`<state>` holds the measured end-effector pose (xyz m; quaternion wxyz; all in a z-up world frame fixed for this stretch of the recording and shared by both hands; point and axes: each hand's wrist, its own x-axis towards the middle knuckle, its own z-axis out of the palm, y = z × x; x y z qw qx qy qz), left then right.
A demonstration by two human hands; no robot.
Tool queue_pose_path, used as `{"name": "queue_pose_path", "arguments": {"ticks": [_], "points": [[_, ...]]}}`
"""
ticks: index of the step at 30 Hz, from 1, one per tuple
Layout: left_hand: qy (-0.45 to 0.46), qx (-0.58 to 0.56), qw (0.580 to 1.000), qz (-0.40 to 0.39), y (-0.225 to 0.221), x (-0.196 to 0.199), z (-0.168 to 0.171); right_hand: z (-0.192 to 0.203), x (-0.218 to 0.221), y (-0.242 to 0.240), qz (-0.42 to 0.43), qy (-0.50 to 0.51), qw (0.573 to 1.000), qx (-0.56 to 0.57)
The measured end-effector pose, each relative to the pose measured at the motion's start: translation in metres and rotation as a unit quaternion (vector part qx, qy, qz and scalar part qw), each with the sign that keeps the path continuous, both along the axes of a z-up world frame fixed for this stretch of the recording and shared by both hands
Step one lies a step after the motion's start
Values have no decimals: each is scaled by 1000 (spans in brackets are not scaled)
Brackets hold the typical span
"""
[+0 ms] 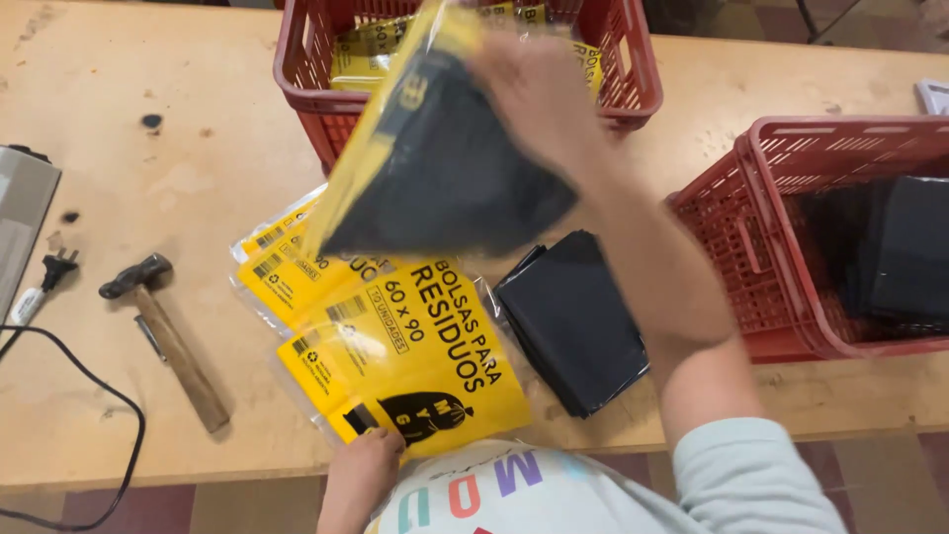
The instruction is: The person is folding black plastic bags and inserting them into yellow plastic packaging sleeves.
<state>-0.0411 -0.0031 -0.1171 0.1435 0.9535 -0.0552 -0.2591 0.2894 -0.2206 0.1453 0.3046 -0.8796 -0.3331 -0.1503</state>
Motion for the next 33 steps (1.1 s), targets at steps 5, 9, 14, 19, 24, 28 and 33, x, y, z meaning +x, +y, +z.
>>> {"name": "queue_pose_path", "arguments": {"ticks": [5,9,14,19,24,28,33], "points": [[204,32,975,81,-16,23,65,17,33,-32,-40,-102,992,-62],[188,22,979,78,-16,23,61,16,42,-56,-70,-168,977,-114],[100,47,987,117,-8,33,19,13,49,-67,-96,-249,947,-180],[-23,64,962,263,-12,53,9,-65,-40,-62,-93,11,986,-137],[-228,165,915,288,1,74,-63,-173,-103,-64,-121,186,953,-204],[-237,124,908,323,13,94,-80,-267,-139,-69,-100,183,943,-261],[-182,108,907,365,40,103,-91,-289,-162,-64,-66,122,960,-244]]}}
